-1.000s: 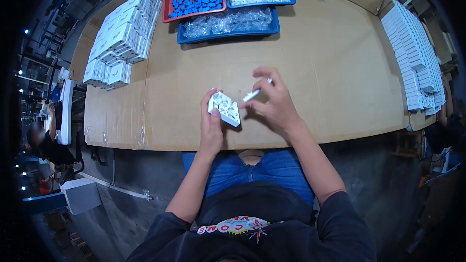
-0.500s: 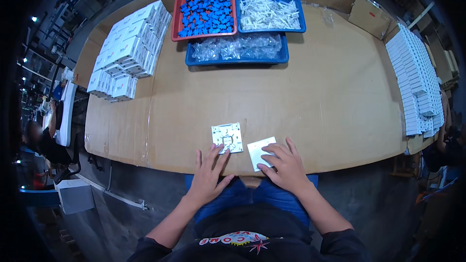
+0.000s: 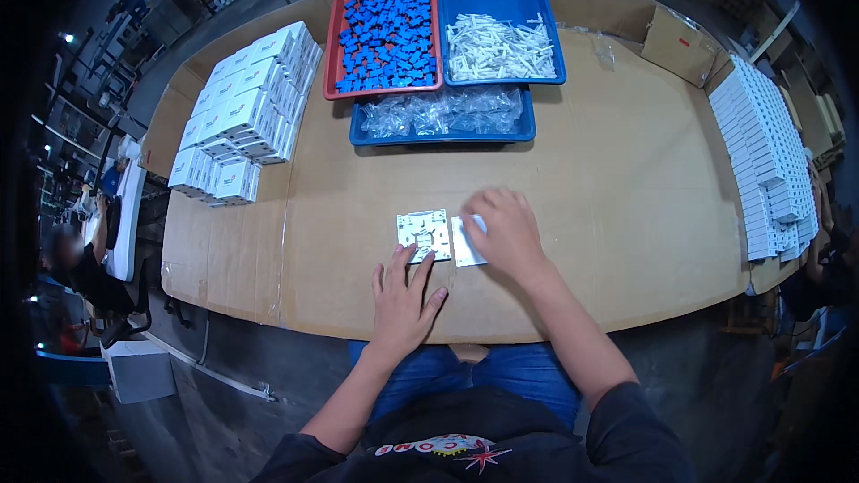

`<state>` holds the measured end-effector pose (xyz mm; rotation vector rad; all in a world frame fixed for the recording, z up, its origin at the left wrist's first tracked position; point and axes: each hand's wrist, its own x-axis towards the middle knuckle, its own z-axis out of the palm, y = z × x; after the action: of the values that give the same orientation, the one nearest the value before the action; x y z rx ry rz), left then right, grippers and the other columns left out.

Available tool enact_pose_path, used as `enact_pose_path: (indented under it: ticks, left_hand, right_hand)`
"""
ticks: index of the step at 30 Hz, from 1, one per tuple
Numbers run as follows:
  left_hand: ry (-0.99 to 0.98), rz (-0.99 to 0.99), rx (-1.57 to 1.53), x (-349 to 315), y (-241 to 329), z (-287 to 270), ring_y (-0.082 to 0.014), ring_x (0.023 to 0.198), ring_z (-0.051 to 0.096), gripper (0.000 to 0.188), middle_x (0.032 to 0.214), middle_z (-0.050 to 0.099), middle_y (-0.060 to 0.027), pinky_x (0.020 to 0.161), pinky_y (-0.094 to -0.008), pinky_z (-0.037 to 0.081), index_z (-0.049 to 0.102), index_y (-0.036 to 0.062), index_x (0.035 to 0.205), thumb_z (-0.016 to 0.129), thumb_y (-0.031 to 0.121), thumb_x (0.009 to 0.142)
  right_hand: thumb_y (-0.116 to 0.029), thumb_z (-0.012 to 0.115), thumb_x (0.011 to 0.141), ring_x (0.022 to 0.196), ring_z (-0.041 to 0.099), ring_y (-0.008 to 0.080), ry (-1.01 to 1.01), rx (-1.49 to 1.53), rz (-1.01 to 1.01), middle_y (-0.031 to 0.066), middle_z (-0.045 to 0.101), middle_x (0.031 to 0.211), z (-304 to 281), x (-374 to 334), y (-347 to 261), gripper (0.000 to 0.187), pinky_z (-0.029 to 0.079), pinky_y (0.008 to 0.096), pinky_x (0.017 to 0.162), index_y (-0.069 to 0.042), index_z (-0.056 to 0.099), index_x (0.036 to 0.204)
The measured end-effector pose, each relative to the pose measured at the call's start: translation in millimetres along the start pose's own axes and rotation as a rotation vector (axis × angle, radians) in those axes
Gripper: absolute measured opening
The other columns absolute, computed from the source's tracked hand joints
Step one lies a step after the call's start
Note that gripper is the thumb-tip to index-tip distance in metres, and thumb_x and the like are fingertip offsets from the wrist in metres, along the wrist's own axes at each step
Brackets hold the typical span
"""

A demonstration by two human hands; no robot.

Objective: Picking up electronic components from bins, placing them into small plastic bags, and then packing the bags into white boxes.

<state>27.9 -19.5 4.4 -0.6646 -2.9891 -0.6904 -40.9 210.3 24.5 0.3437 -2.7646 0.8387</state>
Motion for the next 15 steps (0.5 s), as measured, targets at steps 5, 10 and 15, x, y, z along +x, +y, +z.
enact_pose_path:
  ticks: [5,10,15]
  left_hand:
    - [0.038,-0.003,-0.022,5.4,-1.0,3.5,-0.0397,0.147,0.037,0.056,0.149,0.046,-0.0201,0.119,-0.0597,0.026,0.057,0.0079,0.144,0.065,0.040,0.099]
    - [0.047,0.009,-0.024,4.3,1.4,0.1,-0.0412,0.147,0.037,0.056,0.148,0.046,-0.0207,0.118,-0.0599,0.026,0.057,0.0070,0.143,0.065,0.040,0.098]
    - [-0.016,0.012,-0.029,1.2,5.8,0.3,-0.0414,0.149,0.035,0.061,0.153,0.041,-0.0203,0.119,-0.0659,0.023,0.052,0.0095,0.149,0.067,0.040,0.097]
  right_hand:
    - [-0.022,0.065,0.095,0.094,0.070,0.0394,0.131,0.008,0.111,0.0176,0.074,0.097,14.0,113.0,20.3,0.018,0.055,0.0511,0.081,-0.007,0.073,0.101]
    - [-0.026,0.065,0.094,0.092,0.073,0.0413,0.120,-0.172,0.065,0.0212,0.075,0.099,43.5,186.1,38.7,0.024,0.057,0.0542,0.079,-0.006,0.073,0.105]
    - [-0.022,0.064,0.090,0.094,0.073,0.0418,0.008,-0.290,0.157,0.0222,0.075,0.099,63.7,206.0,58.7,0.021,0.057,0.0551,0.083,-0.007,0.074,0.101]
